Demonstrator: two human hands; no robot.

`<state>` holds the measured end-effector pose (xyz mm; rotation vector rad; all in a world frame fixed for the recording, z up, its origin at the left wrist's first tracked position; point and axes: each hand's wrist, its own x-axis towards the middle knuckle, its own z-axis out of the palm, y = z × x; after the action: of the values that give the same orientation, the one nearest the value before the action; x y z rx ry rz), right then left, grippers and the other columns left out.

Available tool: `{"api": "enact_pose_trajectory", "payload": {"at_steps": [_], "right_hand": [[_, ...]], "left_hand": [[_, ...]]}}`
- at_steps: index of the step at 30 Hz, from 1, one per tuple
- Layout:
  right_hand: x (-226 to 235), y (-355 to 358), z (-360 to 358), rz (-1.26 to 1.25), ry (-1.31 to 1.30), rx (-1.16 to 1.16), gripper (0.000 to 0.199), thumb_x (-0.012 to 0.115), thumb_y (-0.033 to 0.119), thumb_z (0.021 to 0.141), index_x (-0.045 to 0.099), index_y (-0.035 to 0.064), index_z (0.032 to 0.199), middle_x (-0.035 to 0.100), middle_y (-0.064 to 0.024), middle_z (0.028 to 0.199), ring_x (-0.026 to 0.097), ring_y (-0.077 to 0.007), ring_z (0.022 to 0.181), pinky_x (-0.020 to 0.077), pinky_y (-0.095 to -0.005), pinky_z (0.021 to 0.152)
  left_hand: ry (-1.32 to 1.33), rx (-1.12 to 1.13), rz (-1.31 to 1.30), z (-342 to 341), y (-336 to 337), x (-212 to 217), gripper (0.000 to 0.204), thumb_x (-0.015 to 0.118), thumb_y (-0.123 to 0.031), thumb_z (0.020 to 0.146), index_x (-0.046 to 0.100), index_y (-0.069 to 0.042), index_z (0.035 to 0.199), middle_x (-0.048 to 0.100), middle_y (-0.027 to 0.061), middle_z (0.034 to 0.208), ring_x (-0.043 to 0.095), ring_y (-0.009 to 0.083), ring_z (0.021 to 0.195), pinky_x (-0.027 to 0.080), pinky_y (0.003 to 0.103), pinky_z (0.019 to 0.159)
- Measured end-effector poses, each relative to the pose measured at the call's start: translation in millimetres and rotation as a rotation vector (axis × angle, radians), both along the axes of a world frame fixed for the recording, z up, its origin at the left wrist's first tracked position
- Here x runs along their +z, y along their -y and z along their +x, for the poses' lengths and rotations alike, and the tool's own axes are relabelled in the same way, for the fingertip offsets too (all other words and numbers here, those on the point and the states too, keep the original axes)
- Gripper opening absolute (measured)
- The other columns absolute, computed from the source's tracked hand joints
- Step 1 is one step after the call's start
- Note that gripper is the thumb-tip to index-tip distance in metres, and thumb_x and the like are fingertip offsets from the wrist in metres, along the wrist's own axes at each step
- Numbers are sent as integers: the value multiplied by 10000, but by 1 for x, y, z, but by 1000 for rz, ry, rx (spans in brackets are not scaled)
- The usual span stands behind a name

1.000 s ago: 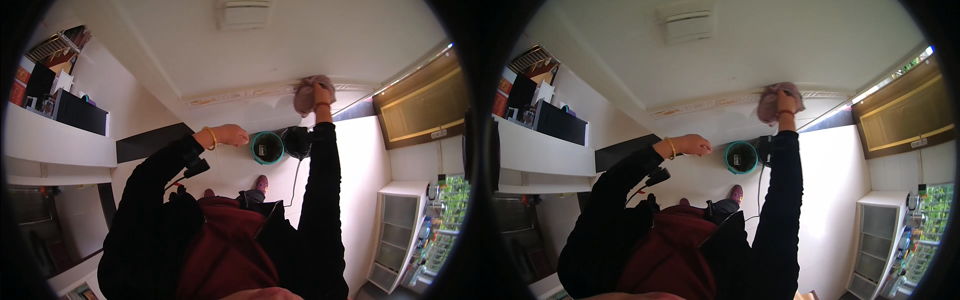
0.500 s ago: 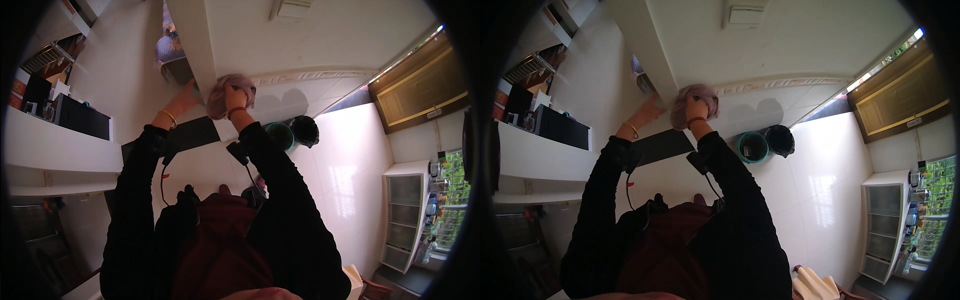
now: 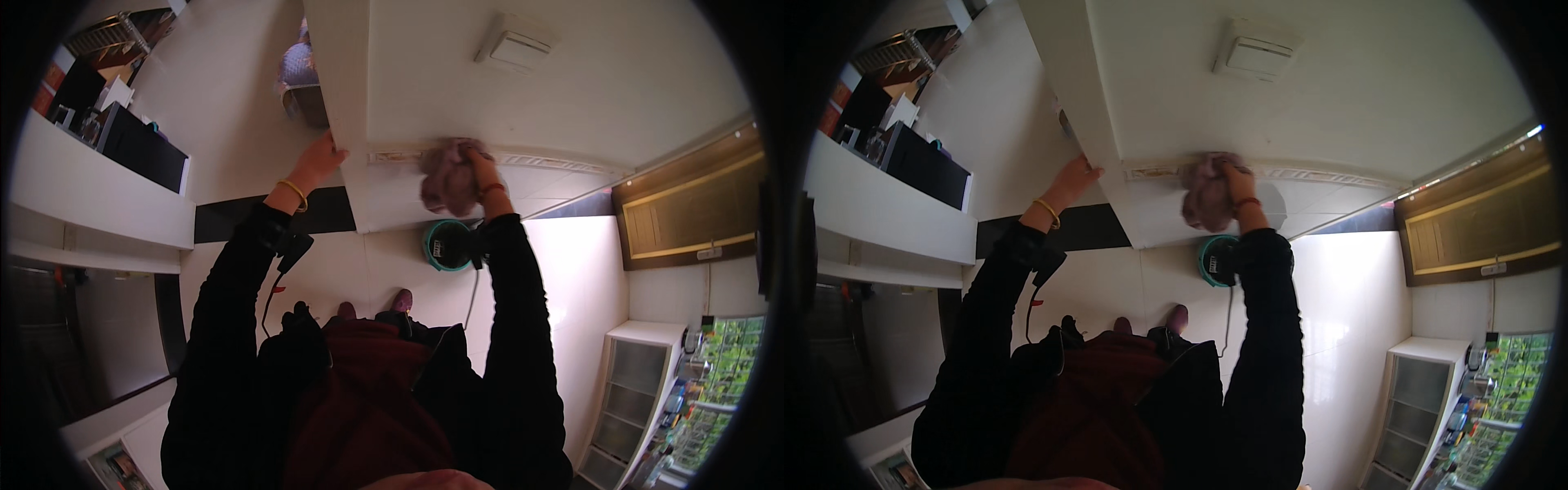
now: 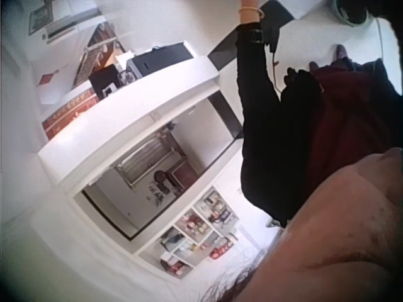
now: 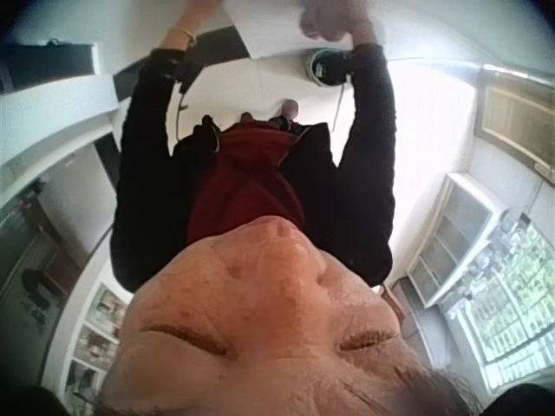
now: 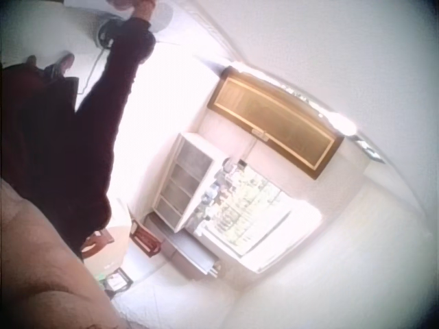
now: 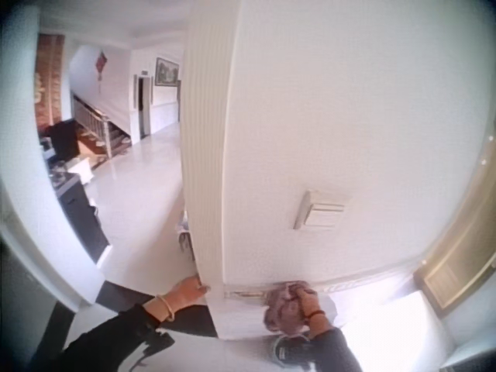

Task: The person wipes a wooden door with a cloth, then cleans the adjacent wall and a wall-mounted vent. The person uses a cloth to wipe the surfaces in a systematic manner.

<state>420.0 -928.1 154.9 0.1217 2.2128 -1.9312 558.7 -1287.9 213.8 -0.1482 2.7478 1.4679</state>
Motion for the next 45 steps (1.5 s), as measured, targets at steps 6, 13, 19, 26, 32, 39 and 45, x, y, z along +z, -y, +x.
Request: {"api": "enact_pose_trajectory", "payload": {"at_steps": [6, 13, 19, 26, 32, 39, 45], "right_hand": [[29, -152, -53, 314, -33, -225, 429, 534, 393, 915, 665, 38, 1119, 672, -126, 1096, 629, -206, 992, 509, -348, 827], [30, -146, -42, 252, -125, -200, 375, 517, 375, 940, 650, 59, 1091, 649, -97, 1069, 587, -198, 1020, 459, -319, 870], [2, 51, 29, 351, -412, 15, 378, 520, 363, 917, 641, 31, 1053, 653, -149, 1085, 604, -271, 1033, 473, -359, 877], [19, 121, 69, 944, -338, 394, 510, 541, 485, 857, 662, 94, 1161, 658, -162, 1120, 612, -306, 1042, 477, -379, 874], [38, 157, 72, 128, 56, 206, 452, 549, 405, 863, 674, 67, 1135, 646, -170, 1182, 577, -296, 1145, 433, -359, 963], [44, 156, 78, 573, -122, 270, 479, 585, 470, 819, 671, 145, 1160, 646, -130, 1200, 559, -299, 1179, 436, -362, 974], [142, 157, 101, 531, -483, 279, 411, 616, 423, 796, 707, 99, 1033, 677, -179, 1063, 610, -325, 1072, 466, -369, 927]], "left_hand": [[-11, 55, -107, 1, 4, -1, 469, 603, -304, 869, 518, -57, 1258, 657, 175, 1108, 614, 361, 1021, 483, 416, 870], [6, 42, -73, 3, 2, 12, 414, 634, -323, 864, 612, 19, 1096, 695, 143, 935, 672, 269, 747, 525, 363, 721], [44, -54, -246, 6, -1, 16, 486, 602, -239, 840, 487, -65, 1279, 639, 198, 1113, 594, 397, 1007, 482, 449, 848], [81, -85, -265, -17, 5, -14, 449, 557, -162, 833, 472, -67, 1263, 628, 211, 1137, 582, 411, 1047, 474, 468, 874], [13, -115, -422, -19, 4, -29, 434, 525, -148, 842, 452, -34, 1254, 633, 249, 1106, 596, 419, 1033, 481, 479, 876], [-56, -112, -311, -13, -1, -18, 434, 514, -100, 835, 450, 9, 1250, 619, 276, 1116, 589, 431, 1042, 479, 479, 885], [3, -147, -88, -10, 7, -7, 544, 495, -82, 850, 375, 3, 1374, 602, 289, 1153, 611, 423, 1005, 502, 451, 845]]}}
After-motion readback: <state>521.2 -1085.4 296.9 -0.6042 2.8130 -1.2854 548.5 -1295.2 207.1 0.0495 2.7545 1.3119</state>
